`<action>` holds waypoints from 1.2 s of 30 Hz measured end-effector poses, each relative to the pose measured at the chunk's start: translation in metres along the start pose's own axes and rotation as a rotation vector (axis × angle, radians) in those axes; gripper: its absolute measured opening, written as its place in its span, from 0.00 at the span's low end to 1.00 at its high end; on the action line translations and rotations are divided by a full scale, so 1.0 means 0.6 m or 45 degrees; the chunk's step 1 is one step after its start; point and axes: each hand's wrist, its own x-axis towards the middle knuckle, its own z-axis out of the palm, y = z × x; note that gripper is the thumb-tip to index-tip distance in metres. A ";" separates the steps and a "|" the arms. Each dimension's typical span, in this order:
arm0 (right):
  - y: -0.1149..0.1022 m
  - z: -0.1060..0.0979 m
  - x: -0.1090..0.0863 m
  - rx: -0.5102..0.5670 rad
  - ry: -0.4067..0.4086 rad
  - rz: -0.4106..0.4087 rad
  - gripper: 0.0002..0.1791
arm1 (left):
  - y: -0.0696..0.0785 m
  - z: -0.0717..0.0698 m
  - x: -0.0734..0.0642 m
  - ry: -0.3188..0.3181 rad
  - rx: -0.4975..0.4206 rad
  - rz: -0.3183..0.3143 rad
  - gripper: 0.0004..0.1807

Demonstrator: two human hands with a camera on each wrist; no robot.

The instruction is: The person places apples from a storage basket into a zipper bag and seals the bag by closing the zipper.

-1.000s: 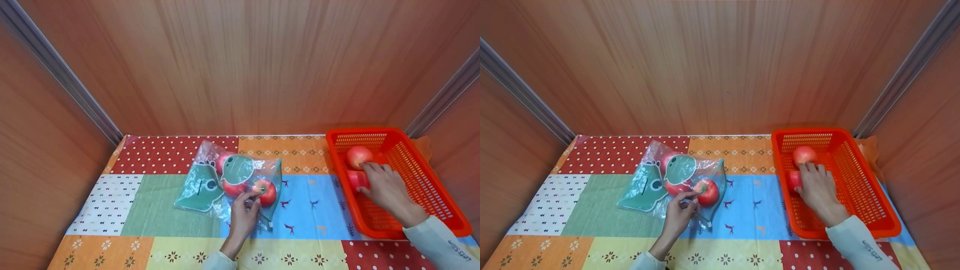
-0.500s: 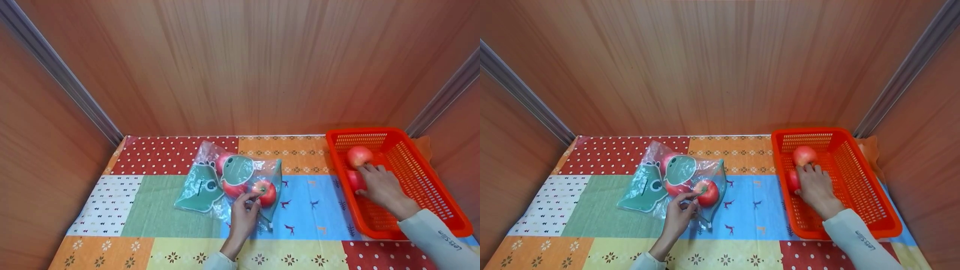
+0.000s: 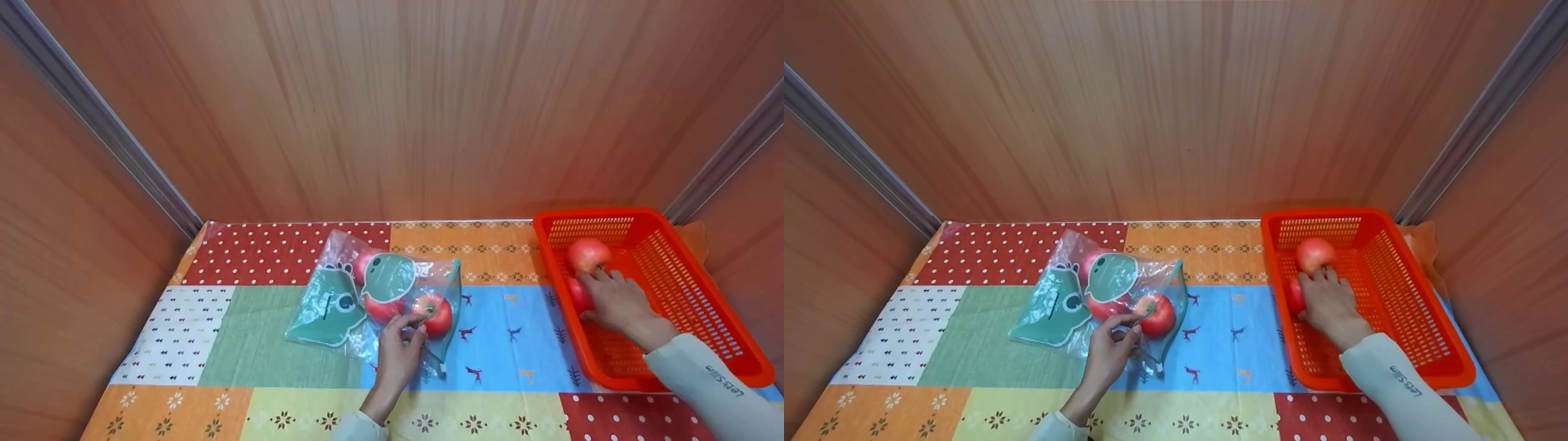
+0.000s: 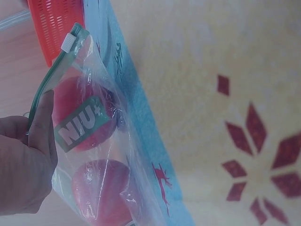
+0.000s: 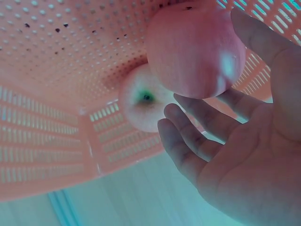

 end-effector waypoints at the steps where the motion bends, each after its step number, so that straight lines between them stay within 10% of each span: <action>1: 0.000 0.000 0.001 -0.003 -0.005 -0.003 0.41 | 0.000 0.000 0.000 -0.001 -0.002 0.002 0.12; 36: 0.021 -0.008 -0.002 0.041 -0.041 0.014 0.40 | -0.005 0.003 0.001 0.000 0.000 0.008 0.11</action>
